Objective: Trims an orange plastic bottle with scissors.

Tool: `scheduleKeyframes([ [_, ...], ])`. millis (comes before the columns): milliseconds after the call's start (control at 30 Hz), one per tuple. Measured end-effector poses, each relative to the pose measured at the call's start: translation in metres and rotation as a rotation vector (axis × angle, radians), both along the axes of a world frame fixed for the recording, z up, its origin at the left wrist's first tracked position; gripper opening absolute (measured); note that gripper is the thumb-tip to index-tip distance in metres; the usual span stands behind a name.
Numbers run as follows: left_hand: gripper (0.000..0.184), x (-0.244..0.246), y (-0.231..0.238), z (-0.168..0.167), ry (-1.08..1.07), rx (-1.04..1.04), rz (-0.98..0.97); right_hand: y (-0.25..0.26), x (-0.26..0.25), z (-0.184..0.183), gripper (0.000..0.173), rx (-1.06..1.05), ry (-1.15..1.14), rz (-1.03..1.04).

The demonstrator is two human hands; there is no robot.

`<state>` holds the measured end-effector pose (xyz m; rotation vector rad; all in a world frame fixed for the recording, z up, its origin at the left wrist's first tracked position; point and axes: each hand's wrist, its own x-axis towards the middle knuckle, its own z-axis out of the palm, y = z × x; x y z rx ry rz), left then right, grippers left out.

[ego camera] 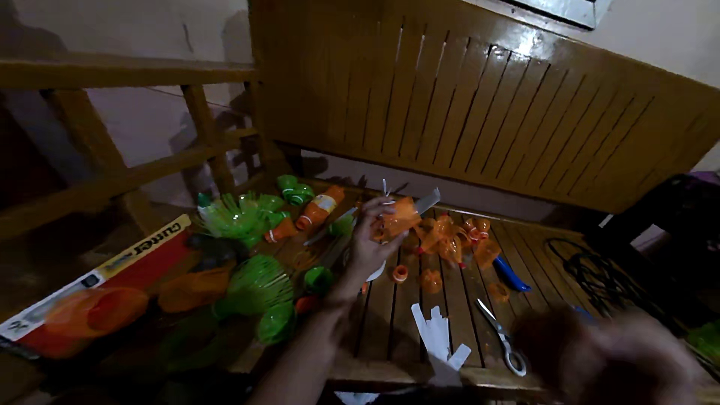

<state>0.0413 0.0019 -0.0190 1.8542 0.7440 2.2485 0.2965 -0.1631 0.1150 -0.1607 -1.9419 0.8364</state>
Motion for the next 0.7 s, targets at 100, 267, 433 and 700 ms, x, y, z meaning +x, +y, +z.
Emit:
scheduleKeyframes([
  [100, 0.041, 0.005, -0.003, -0.005, 0.133, 0.038, 0.080, 0.079, -0.012, -0.035, 0.029, -0.041, -0.048, -0.366],
  [267, 0.036, 0.015, -0.009, -0.006, 0.338, 0.189, 0.166, 0.123, -0.035, -0.071, 0.052, -0.316, -0.213, -0.420],
  [433, 0.037, 0.022, -0.015, -0.004, 0.356, 0.143, 0.082, 0.135, -0.044, -0.088, 0.014, -0.297, -0.086, -0.355],
  [700, 0.046, 0.020, -0.029, 0.018, 0.030, -0.522, -0.349, 0.137, -0.030, -0.094, 0.028, -0.278, -0.203, -0.395],
])
